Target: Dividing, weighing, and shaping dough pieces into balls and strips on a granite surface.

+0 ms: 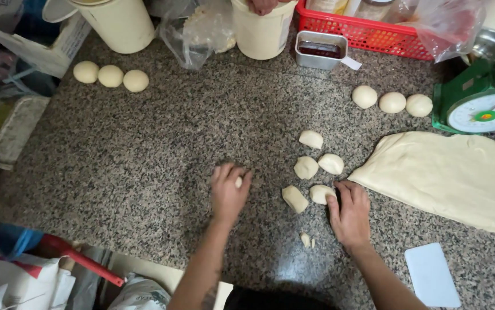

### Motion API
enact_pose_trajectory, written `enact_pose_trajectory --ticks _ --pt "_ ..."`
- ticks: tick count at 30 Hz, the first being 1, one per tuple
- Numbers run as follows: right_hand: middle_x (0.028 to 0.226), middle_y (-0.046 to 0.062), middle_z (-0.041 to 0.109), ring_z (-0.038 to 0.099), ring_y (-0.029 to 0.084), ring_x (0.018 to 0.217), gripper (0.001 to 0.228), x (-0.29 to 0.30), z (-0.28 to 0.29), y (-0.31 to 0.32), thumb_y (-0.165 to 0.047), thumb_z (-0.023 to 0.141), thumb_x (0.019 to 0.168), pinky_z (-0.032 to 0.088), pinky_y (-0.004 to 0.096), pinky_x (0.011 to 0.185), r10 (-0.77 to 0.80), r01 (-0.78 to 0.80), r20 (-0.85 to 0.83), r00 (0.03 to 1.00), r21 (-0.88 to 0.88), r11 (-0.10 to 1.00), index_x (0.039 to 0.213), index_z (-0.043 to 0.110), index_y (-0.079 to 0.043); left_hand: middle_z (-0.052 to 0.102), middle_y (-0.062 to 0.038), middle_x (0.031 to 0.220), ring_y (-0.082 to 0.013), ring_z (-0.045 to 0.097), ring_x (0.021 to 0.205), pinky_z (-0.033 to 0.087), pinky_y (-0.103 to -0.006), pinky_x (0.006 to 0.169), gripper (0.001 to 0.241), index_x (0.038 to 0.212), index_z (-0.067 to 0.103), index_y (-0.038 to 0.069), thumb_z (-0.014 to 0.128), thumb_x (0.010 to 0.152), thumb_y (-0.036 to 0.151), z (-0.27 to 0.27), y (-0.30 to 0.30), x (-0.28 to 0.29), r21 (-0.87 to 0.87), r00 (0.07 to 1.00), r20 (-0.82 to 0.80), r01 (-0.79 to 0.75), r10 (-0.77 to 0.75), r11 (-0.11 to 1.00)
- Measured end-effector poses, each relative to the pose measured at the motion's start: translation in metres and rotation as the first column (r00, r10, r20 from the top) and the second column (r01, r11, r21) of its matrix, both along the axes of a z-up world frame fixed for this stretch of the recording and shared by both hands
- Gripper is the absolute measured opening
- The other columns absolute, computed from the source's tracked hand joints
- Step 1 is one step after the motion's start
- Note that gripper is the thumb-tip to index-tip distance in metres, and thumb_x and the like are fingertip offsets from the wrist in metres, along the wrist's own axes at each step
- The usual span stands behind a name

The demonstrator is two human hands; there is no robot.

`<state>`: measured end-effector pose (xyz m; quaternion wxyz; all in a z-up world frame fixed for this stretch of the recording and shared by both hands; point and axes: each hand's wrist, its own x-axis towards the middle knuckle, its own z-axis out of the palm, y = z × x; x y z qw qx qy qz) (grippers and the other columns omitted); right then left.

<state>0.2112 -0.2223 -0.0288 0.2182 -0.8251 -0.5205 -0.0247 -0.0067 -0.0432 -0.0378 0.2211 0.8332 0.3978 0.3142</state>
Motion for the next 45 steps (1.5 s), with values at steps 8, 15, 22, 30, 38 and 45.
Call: enact_pose_trajectory --ticks 8,15,22,30,38,45 --pt "0.111 0.006 0.050 0.049 0.026 0.111 0.041 0.001 0.004 -0.001 -0.042 0.038 0.096 0.037 0.041 0.098 0.017 -0.017 -0.019 1.000 0.001 1.000 0.117 0.056 -0.011 0.058 -0.008 0.099 -0.0282 0.057 0.097 0.053 -0.0419 0.077 0.020 0.092 0.064 0.006 0.066 0.084 0.024 0.026 -0.028 -0.014 -0.110 0.992 -0.034 0.120 -0.124 0.987" --pt "0.110 0.008 0.049 0.049 0.027 0.111 0.039 0.001 0.006 -0.002 -0.039 0.039 0.098 0.037 0.040 0.098 0.040 -0.040 -0.014 0.999 0.029 0.999 0.114 0.056 -0.008 0.055 -0.007 0.095 -0.0274 0.054 0.095 0.048 -0.0398 0.077 0.019 0.089 0.062 0.007 0.069 0.080 0.022 0.023 -0.046 -0.004 -0.021 0.998 -0.011 0.061 -0.061 0.998" --pt "0.113 0.007 0.047 0.047 0.026 0.112 0.043 0.000 0.006 -0.004 -0.041 0.034 0.100 0.035 0.041 0.099 0.029 -0.030 -0.086 0.996 -0.007 1.000 0.116 0.055 -0.008 0.054 -0.009 0.097 -0.0272 0.054 0.093 0.049 -0.0397 0.074 0.026 0.094 0.060 0.004 0.065 0.085 0.027 0.013 -0.040 -0.007 -0.033 0.991 0.019 -0.133 0.134 0.991" --pt "0.115 0.013 0.050 0.046 0.030 0.105 0.036 -0.009 0.031 -0.003 -0.026 0.049 0.087 0.036 0.040 0.092 0.007 0.008 -0.171 0.985 0.084 0.996 0.112 0.055 0.000 0.052 -0.006 0.109 -0.0275 0.055 0.091 0.047 -0.0376 0.075 0.045 0.117 0.054 0.012 0.066 0.075 0.022 0.033 -0.045 -0.037 -0.263 0.960 -0.264 0.019 -0.091 0.965" --pt "0.113 0.011 0.051 0.048 0.029 0.102 0.037 0.000 0.032 0.002 -0.030 0.051 0.085 0.038 0.038 0.089 -0.030 0.052 -0.244 0.969 0.086 0.995 0.110 0.053 -0.002 0.057 -0.012 0.104 -0.0316 0.055 0.093 0.046 -0.0386 0.079 0.050 0.117 0.055 0.009 0.066 0.068 0.013 0.096 -0.009 0.116 -0.167 0.958 0.013 0.284 -0.286 0.944" --pt "0.115 0.011 0.050 0.046 0.029 0.108 0.037 0.006 0.034 0.006 -0.027 0.055 0.083 0.036 0.039 0.089 -0.028 0.045 -0.290 0.957 0.052 0.998 0.111 0.053 -0.003 0.056 -0.011 0.103 -0.0305 0.053 0.095 0.044 -0.0397 0.085 0.040 0.107 0.055 0.006 0.066 0.068 0.005 0.062 0.010 0.289 -0.011 0.786 0.148 0.608 -0.600 0.794"
